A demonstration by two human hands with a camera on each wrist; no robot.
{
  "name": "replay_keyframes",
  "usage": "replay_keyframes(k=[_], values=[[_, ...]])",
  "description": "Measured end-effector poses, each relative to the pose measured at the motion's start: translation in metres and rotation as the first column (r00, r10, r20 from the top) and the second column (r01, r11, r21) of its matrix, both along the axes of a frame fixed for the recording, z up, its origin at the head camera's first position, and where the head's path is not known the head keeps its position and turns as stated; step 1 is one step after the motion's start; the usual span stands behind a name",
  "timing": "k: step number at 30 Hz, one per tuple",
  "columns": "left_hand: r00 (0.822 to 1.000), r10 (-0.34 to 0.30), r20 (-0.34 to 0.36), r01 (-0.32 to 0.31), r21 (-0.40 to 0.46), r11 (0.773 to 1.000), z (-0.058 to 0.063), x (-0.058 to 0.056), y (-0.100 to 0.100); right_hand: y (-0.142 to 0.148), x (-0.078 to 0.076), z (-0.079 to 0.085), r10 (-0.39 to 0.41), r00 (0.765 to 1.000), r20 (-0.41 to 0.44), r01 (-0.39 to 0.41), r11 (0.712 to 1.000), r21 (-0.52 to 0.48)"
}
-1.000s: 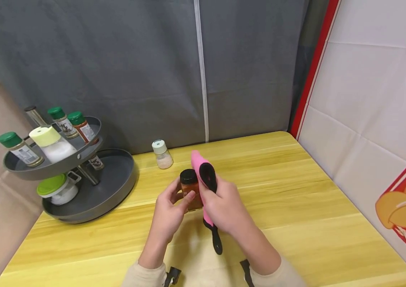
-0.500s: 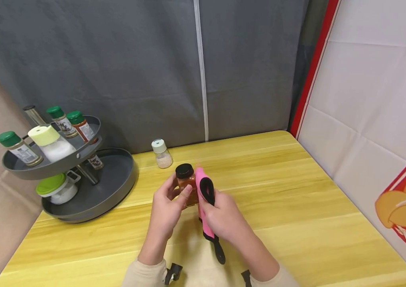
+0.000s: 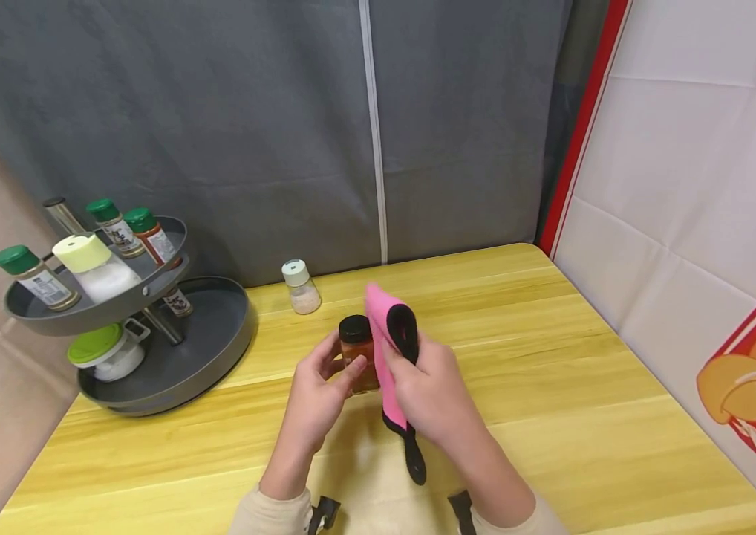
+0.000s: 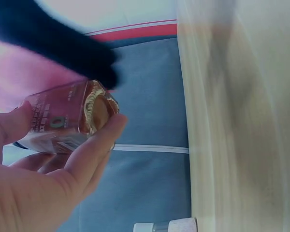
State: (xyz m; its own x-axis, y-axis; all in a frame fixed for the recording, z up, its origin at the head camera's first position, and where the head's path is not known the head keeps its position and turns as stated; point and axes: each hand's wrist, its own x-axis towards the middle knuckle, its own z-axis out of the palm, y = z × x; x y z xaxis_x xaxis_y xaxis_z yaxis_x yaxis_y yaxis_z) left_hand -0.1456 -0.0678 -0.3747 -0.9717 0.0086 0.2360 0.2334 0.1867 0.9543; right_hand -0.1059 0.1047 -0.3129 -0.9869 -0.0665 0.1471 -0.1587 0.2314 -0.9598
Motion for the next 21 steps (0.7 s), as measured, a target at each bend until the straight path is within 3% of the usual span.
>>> replay_keyframes(k=[4,8,14,21], values=[[1.000,0.005,-0.004,-0.005,0.002,1.000,0.000,0.001,0.001,-0.002,0.004,0.005,-0.064,0.995,-0.079,0.053,0.989,-0.136],[0.999,0.024,-0.023,-0.023,0.025,0.999,0.003,0.002,0.004,-0.008,0.001,-0.006,-0.057,0.993,-0.103,0.043,0.991,-0.129],[0.998,0.046,-0.050,-0.042,0.069,0.997,0.007,-0.001,0.004,-0.011,-0.012,-0.028,-0.035,0.999,0.028,0.036,0.999,-0.003],[0.999,0.028,-0.036,-0.024,0.105,0.994,0.008,-0.003,0.003,-0.005,-0.023,-0.040,0.074,0.973,0.219,-0.090,0.994,0.067]])
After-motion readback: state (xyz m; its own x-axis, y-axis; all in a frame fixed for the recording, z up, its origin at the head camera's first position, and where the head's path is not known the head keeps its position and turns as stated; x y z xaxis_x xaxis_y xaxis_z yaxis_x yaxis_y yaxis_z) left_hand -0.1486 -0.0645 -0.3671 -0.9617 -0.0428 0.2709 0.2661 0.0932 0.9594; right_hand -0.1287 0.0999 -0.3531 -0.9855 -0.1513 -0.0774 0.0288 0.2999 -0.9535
